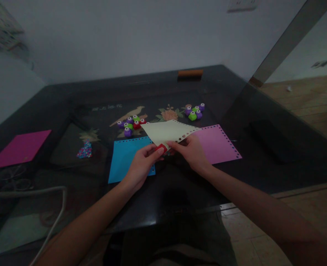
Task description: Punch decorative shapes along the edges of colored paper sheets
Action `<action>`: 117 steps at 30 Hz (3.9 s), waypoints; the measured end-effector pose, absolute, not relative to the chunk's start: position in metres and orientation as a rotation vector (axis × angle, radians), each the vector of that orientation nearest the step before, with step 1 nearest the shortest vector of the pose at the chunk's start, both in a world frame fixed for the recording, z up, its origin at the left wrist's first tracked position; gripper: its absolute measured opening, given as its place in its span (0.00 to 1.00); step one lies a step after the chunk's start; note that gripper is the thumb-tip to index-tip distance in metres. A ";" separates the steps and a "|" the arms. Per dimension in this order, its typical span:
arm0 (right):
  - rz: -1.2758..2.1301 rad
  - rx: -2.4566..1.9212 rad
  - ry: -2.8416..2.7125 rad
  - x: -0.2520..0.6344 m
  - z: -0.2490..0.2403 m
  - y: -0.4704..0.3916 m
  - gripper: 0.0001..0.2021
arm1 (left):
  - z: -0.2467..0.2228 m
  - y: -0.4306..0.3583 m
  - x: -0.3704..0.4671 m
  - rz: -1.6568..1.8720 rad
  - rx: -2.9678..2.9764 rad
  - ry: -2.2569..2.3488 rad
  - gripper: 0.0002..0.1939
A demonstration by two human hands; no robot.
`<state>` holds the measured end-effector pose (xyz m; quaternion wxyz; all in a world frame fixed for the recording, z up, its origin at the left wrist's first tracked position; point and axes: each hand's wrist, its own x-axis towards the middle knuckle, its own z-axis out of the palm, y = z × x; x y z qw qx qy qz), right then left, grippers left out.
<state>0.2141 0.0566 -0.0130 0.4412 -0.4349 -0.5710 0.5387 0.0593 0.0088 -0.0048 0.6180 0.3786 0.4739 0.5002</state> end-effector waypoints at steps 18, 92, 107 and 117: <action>1.345 -1.087 -1.423 0.214 -0.011 0.056 0.09 | -0.005 0.009 0.058 1.147 0.964 1.097 0.09; 1.299 -1.132 -1.322 0.222 -0.001 0.063 0.09 | -0.011 0.016 0.045 1.008 1.069 1.164 0.15; 1.338 -1.064 -1.264 0.226 -0.003 0.067 0.08 | -0.008 0.019 0.044 0.938 1.323 1.235 0.21; 1.311 -1.143 -1.288 0.227 0.004 0.065 0.10 | -0.011 0.018 0.042 0.928 1.565 1.239 0.19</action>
